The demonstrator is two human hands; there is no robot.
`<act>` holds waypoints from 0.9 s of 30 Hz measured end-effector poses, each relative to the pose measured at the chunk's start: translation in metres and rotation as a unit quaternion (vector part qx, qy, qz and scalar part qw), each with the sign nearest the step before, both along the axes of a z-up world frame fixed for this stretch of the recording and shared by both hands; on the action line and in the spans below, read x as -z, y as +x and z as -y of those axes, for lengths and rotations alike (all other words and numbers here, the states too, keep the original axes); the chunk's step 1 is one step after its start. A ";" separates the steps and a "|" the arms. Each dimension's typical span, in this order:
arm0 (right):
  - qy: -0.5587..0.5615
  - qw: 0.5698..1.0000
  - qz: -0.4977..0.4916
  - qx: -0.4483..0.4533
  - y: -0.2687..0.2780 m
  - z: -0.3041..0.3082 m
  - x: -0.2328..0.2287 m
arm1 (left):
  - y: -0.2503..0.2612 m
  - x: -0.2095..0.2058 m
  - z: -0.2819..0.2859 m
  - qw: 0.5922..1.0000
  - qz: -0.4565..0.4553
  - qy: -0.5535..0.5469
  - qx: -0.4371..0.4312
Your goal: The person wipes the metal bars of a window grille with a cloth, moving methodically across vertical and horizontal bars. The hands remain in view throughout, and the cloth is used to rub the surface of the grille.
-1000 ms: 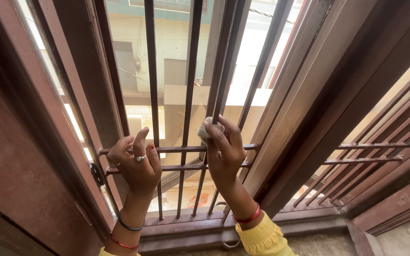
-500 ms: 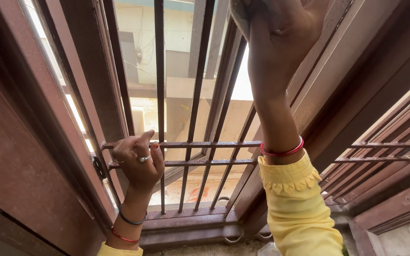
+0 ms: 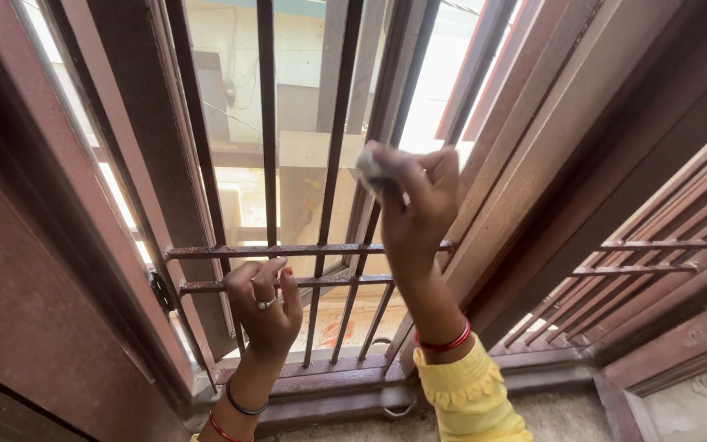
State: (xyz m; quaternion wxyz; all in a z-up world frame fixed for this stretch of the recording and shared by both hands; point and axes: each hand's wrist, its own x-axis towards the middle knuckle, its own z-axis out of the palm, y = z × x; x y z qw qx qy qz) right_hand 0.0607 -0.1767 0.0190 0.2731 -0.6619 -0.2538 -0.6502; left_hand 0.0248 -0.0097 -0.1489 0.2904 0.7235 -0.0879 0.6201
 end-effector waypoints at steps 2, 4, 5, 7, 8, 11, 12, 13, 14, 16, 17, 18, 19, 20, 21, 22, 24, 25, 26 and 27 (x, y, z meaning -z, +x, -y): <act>-0.008 1.000 -0.026 -0.014 -0.005 0.001 0.019 | -0.004 0.002 0.002 0.999 -0.035 -0.015 0.026; -0.010 0.998 -0.050 -0.027 -0.012 0.002 0.038 | -0.013 0.001 0.001 0.997 -0.062 -0.011 0.041; -0.009 0.998 -0.059 -0.033 -0.016 0.002 0.047 | -0.019 0.000 0.000 0.996 -0.076 -0.009 0.048; -0.013 0.996 -0.078 -0.036 -0.027 0.003 0.061 | -0.028 -0.005 0.002 0.998 -0.063 0.001 0.024; -0.018 0.995 -0.088 -0.034 -0.034 0.003 0.065 | -0.033 -0.008 0.003 0.998 -0.056 0.006 0.011; -0.004 0.989 -0.131 -0.068 -0.046 0.007 0.059 | -0.040 -0.030 0.012 1.000 -0.020 -0.004 -0.001; 0.006 0.985 -0.149 -0.086 -0.051 0.008 0.054 | -0.045 -0.038 0.014 0.995 -0.033 -0.025 0.089; 0.014 0.986 -0.143 -0.081 -0.058 0.010 0.051 | -0.050 -0.045 0.020 0.981 -0.048 -0.046 0.180; 0.022 0.988 -0.136 -0.075 -0.068 0.014 0.049 | -0.055 -0.053 0.026 0.959 -0.062 -0.066 0.269; 0.033 0.985 -0.135 -0.101 -0.085 0.017 0.040 | -0.068 -0.070 0.034 0.952 -0.053 -0.033 0.298; 0.039 0.980 -0.145 -0.132 -0.093 0.016 0.037 | -0.072 -0.079 0.037 0.949 -0.050 -0.016 0.311; 0.044 0.973 -0.154 -0.163 -0.099 0.016 0.033 | -0.071 -0.090 0.039 0.938 -0.068 -0.035 0.339; 0.084 0.961 -0.179 -0.192 -0.103 0.016 0.029 | -0.070 -0.099 0.043 0.924 -0.087 -0.054 0.369; 0.124 0.946 -0.203 -0.220 -0.106 0.017 0.024 | -0.068 -0.107 0.045 0.909 -0.106 -0.073 0.397; 0.164 0.928 -0.226 -0.246 -0.108 0.020 0.019 | -0.065 -0.115 0.047 0.911 -0.094 -0.072 0.394; 0.167 0.939 -0.217 -0.209 -0.110 0.025 0.014 | -0.061 -0.123 0.049 0.914 -0.081 -0.071 0.391; 0.173 0.955 -0.197 -0.137 -0.109 0.032 0.004 | -0.052 -0.137 0.055 0.916 -0.079 -0.070 0.386; 0.123 0.985 -0.121 -0.013 -0.109 0.035 0.004 | -0.049 -0.141 0.065 0.915 -0.094 -0.073 0.386; 0.067 0.991 -0.043 0.112 -0.109 0.039 0.005 | -0.046 -0.145 0.075 0.913 -0.110 -0.075 0.386; 0.008 0.972 0.037 0.233 -0.109 0.042 0.006 | -0.042 -0.149 0.082 0.924 -0.093 -0.064 0.366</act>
